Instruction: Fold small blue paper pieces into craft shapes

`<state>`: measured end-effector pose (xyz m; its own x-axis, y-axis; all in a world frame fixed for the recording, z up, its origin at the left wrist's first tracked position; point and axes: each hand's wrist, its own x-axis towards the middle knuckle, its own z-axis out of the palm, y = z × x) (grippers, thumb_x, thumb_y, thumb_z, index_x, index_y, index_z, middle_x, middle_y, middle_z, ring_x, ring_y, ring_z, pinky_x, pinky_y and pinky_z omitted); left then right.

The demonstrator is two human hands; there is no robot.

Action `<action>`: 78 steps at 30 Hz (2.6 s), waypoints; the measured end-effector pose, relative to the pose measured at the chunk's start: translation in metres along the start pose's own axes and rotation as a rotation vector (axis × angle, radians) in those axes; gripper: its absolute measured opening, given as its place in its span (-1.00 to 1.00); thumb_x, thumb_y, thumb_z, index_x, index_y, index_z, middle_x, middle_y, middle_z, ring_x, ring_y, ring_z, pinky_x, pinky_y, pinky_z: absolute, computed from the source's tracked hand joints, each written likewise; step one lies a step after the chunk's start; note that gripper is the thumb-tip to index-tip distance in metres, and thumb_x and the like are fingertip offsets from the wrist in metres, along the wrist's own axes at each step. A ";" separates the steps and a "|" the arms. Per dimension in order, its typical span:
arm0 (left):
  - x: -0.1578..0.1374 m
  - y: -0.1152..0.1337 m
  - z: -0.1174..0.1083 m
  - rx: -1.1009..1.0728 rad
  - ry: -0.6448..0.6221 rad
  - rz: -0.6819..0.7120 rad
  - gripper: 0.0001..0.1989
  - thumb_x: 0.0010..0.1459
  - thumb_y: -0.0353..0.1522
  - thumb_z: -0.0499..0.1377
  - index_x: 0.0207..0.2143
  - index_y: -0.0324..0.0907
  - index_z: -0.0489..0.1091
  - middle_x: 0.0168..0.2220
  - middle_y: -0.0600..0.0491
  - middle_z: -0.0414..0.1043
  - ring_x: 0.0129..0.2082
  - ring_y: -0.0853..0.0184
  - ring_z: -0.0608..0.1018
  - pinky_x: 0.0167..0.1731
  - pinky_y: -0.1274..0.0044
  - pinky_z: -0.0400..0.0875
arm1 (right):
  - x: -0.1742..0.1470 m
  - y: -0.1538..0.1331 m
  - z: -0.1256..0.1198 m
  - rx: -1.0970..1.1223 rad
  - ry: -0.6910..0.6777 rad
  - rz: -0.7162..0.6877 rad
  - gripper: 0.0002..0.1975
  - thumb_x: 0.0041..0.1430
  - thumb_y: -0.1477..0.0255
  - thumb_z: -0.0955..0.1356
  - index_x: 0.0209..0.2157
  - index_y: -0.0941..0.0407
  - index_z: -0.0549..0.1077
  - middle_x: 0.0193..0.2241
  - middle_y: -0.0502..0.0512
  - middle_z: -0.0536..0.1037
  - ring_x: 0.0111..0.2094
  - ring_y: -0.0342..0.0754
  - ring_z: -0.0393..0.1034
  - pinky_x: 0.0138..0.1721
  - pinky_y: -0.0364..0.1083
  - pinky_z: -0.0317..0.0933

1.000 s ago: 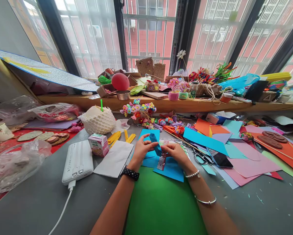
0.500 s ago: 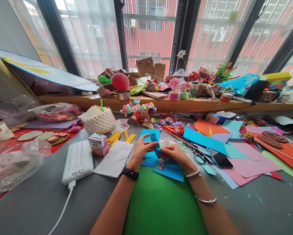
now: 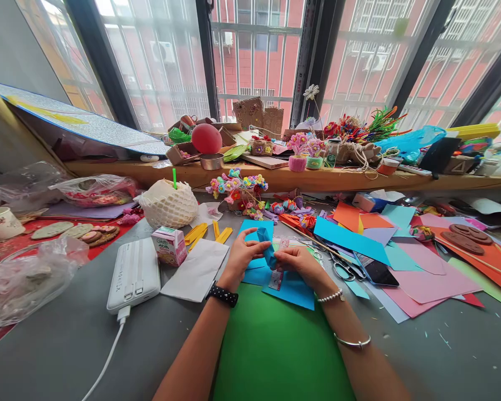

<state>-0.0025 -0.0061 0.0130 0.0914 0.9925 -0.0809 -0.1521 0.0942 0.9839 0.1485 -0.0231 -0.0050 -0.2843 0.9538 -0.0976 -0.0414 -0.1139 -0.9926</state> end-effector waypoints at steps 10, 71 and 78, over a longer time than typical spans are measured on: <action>0.005 -0.005 -0.001 -0.119 0.085 0.032 -0.60 -0.28 -0.42 0.27 -0.34 -0.24 0.19 -0.61 0.22 0.24 -0.59 0.52 0.41 -0.52 0.65 0.35 | 0.006 0.005 0.004 -0.067 0.108 -0.175 -0.67 -0.25 0.30 0.39 -0.36 0.15 0.42 -0.48 0.03 0.49 -0.49 -0.07 0.42 -0.41 -0.08 0.28; 0.004 -0.004 -0.002 0.117 -0.194 -0.071 -0.35 -0.36 -0.38 0.32 -0.16 -0.26 0.14 -0.69 0.24 0.27 -0.65 0.47 0.41 -0.60 0.62 0.36 | 0.001 -0.003 -0.004 -0.096 0.148 -0.173 -0.75 -0.17 0.26 0.35 -0.59 0.18 0.38 -0.63 -0.05 0.37 -0.59 -0.21 0.23 -0.51 -0.19 0.14; 0.002 -0.005 0.000 0.177 -0.342 -0.108 -0.38 -0.33 -0.35 0.30 -0.16 -0.24 0.16 -0.69 0.25 0.26 -0.66 0.49 0.40 -0.59 0.62 0.34 | 0.002 -0.002 0.000 -0.096 0.166 -0.274 -0.77 -0.12 0.28 0.33 -0.62 0.17 0.35 -0.71 -0.09 0.27 -0.64 -0.23 0.13 -0.57 -0.21 0.06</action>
<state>-0.0013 -0.0050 0.0079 0.4242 0.8918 -0.1573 0.0454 0.1525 0.9873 0.1477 -0.0208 -0.0036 -0.1150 0.9784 0.1719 -0.0017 0.1728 -0.9850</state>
